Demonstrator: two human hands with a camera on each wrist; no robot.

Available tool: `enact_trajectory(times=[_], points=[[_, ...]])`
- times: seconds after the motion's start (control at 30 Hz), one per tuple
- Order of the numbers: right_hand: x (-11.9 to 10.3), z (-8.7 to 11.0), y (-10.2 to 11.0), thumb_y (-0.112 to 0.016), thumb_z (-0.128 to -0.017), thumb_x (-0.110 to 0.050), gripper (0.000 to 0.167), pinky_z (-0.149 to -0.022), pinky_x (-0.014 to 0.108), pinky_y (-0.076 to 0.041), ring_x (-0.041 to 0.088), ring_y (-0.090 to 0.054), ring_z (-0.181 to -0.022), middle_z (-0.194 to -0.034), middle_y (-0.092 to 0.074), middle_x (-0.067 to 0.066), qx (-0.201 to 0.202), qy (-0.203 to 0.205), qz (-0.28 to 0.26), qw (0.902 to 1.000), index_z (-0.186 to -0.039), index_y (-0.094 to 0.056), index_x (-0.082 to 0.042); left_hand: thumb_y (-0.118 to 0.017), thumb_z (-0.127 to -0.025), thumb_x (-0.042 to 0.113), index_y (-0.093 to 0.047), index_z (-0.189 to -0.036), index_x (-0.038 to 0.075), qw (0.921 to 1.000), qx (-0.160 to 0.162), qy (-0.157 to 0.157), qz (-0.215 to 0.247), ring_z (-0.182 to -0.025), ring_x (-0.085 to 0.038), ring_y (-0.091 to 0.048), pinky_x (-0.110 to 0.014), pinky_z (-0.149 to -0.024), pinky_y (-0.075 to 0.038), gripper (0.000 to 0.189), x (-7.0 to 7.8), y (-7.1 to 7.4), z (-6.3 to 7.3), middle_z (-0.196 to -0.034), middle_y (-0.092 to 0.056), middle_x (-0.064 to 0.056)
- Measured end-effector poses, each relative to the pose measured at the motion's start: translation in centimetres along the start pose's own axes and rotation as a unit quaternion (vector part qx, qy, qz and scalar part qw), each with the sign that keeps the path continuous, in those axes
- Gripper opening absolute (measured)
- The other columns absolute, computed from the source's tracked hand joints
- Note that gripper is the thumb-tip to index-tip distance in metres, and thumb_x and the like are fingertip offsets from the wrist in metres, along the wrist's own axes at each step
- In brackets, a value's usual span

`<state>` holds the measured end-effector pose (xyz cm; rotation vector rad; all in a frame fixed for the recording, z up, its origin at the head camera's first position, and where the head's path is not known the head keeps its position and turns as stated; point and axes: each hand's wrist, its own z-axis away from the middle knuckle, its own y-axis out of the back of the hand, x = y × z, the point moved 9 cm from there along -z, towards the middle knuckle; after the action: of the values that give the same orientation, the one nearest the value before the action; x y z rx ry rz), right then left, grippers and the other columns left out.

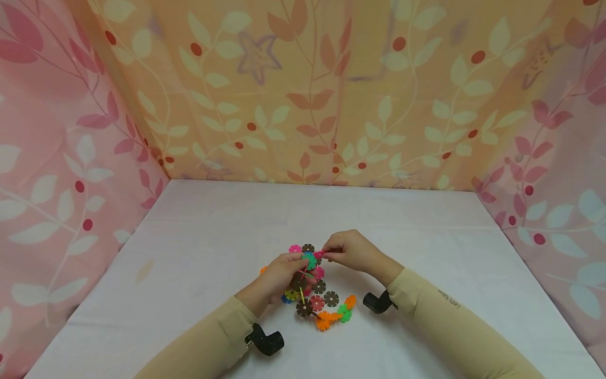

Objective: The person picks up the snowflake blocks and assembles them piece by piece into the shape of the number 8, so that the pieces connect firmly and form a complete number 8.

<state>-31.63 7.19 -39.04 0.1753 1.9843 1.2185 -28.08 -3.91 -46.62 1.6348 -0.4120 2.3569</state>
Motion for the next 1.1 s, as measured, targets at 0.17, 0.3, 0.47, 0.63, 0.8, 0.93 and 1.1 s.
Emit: enact_trajectory(times=[0.17,0.3,0.47,0.63,0.8,0.93,1.1], points=[[-0.8,0.2,-0.1,-0.069,-0.080,-0.011,0.003,-0.058,0.018,-0.047,0.001,-0.053,-0.064,-0.073,-0.063,-0.008,0.008,0.043,0.026,0.9987,-0.080,-0.072,-0.012,-0.044,-0.097,0.024,-0.055,-0.111,-0.007,1.0000,-0.001,-0.008,0.004,-0.079,-0.021,-0.067,-0.038,-0.078,-0.052,0.036,0.0,0.0,0.1,-0.099,-0.065,-0.020],[-1.5,0.4,-0.1,-0.069,-0.080,-0.009,0.004,-0.061,0.018,-0.047,0.002,-0.055,-0.067,-0.076,-0.064,-0.007,0.012,0.080,0.044,0.9958,-0.082,-0.072,-0.011,-0.044,-0.097,0.024,-0.055,-0.111,-0.008,0.9999,0.001,-0.011,0.007,-0.076,-0.019,-0.067,-0.036,-0.076,-0.052,0.037,0.0,0.1,0.0,-0.098,-0.065,-0.021],[-1.8,0.6,-0.3,-0.068,-0.081,-0.010,0.006,-0.065,0.017,-0.048,0.004,-0.055,-0.070,-0.079,-0.064,-0.006,0.006,0.091,0.068,0.9935,-0.086,-0.071,-0.011,-0.044,-0.097,0.023,-0.055,-0.109,-0.009,0.9999,-0.004,-0.012,0.008,-0.075,-0.018,-0.067,-0.034,-0.073,-0.053,0.036,0.1,0.0,0.1,-0.095,-0.066,-0.020],[-2.7,0.8,-0.4,-0.066,-0.083,-0.011,0.007,-0.066,0.016,-0.048,0.005,-0.055,-0.070,-0.080,-0.063,-0.005,0.016,0.131,0.104,0.9857,-0.090,-0.068,-0.012,-0.043,-0.097,0.023,-0.056,-0.108,-0.009,0.9999,-0.005,-0.014,0.001,-0.074,-0.018,-0.067,-0.032,-0.073,-0.053,0.036,0.2,0.0,0.1,-0.094,-0.066,-0.020],[-3.3,0.6,-1.2,-0.063,-0.087,-0.014,0.004,-0.063,0.015,-0.046,0.005,-0.051,-0.066,-0.077,-0.060,-0.006,-0.005,0.148,0.133,0.9801,-0.091,-0.062,-0.013,-0.041,-0.098,0.020,-0.055,-0.110,-0.010,0.9999,-0.004,-0.015,-0.007,-0.071,-0.017,-0.066,-0.031,-0.072,-0.053,0.035,0.2,0.0,0.1,-0.091,-0.066,-0.020],[-3.0,0.5,-1.5,-0.064,-0.085,-0.009,0.005,-0.063,0.015,-0.045,0.005,-0.049,-0.065,-0.075,-0.058,-0.006,-0.012,0.125,0.114,0.9855,-0.087,-0.061,-0.012,-0.040,-0.098,0.019,-0.054,-0.106,-0.012,0.9997,-0.001,-0.022,-0.014,-0.075,-0.023,-0.066,-0.033,-0.073,-0.053,0.035,0.5,0.0,0.2,-0.089,-0.066,-0.021],[-3.2,0.5,-1.5,-0.066,-0.082,-0.005,0.007,-0.060,0.015,-0.044,0.005,-0.048,-0.062,-0.070,-0.056,-0.006,0.007,0.136,0.091,0.9865,-0.080,-0.062,-0.011,-0.040,-0.098,0.017,-0.055,-0.104,-0.012,0.9993,0.018,-0.027,-0.020,-0.073,-0.024,-0.067,-0.033,-0.071,-0.053,0.033,0.7,-0.1,0.3,-0.092,-0.064,-0.025]])
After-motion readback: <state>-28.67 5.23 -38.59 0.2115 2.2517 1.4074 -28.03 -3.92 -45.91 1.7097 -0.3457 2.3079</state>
